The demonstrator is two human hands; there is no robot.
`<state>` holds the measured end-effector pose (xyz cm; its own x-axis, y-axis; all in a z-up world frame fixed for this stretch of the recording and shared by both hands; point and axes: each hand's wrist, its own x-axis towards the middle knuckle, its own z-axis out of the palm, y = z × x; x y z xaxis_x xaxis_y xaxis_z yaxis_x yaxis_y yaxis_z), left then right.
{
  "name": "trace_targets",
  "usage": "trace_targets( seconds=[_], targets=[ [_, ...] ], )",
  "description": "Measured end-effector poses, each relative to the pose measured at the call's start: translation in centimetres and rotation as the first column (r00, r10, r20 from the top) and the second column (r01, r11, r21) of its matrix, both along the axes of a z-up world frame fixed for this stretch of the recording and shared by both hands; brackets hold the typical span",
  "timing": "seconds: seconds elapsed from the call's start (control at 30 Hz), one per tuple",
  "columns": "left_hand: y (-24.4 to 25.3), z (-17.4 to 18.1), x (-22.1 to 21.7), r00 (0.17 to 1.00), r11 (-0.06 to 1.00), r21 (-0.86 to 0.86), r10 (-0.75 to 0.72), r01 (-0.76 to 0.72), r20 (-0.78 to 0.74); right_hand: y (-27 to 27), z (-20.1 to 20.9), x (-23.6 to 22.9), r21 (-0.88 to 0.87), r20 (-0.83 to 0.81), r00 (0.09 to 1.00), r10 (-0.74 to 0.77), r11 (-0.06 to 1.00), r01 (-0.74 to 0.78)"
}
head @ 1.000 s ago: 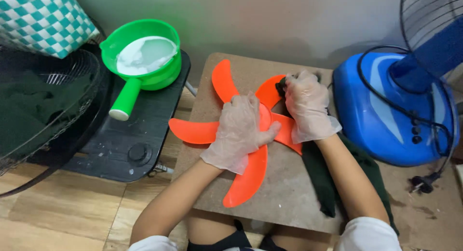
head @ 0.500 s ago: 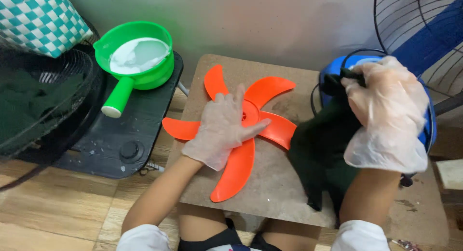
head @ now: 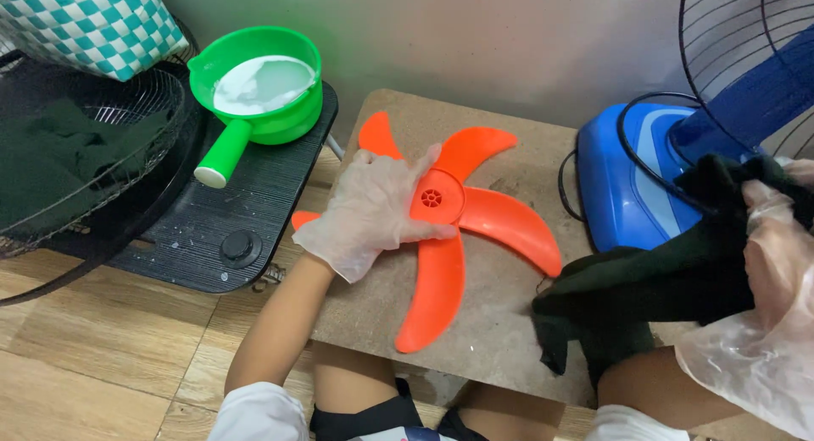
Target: Cleaning a plastic fan blade assembly using a cloth and cleaning solution
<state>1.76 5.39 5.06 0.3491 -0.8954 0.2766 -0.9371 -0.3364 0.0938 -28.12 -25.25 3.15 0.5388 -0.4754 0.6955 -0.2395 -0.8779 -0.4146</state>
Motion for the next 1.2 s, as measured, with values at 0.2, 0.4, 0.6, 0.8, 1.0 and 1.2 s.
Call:
trace_targets(
  seconds=[0.2, 0.4, 0.6, 0.8, 1.0, 1.2],
  targets=[
    [-0.7, -1.3, -1.4, 0.993, 0.992, -0.038, 0.117, -0.116, 0.020, 1.0, 0.4, 0.5, 0.029, 0.007, 1.000, -0.019, 0.999, 0.019],
    [-0.5, -1.4, -1.2, 0.990, 0.987, -0.077, 0.141, -0.139, 0.011, 3.7, 2.8, 1.8, 0.074, -0.048, 0.999, -0.023, 0.997, 0.027],
    [-0.5, -0.9, -1.1, 0.996, 0.993, -0.090, 0.072, -0.076, -0.048, 4.8, 5.7, 7.6, -0.613, -0.119, 0.960, -0.254, 0.780, 0.131],
    [-1.9, -1.5, 0.1, 0.975, 0.930, 0.307, 0.220, -0.200, -0.034, 2.9, -0.9, 20.0, 0.018, -0.001, 0.997, 0.071, 0.997, -0.071],
    [-1.3, -1.6, 0.6, 0.992, 0.966, 0.232, 0.123, -0.110, -0.040, 1.9, -11.8, 29.4, 0.346, -0.278, 0.946, 0.167, 0.936, -0.064],
    [-1.8, -1.4, 1.1, 0.981, 0.966, 0.237, 0.138, -0.104, -0.134, 5.8, -5.9, 27.5, 0.478, -0.563, 0.709, 0.426, 0.867, -0.142]
  ],
)
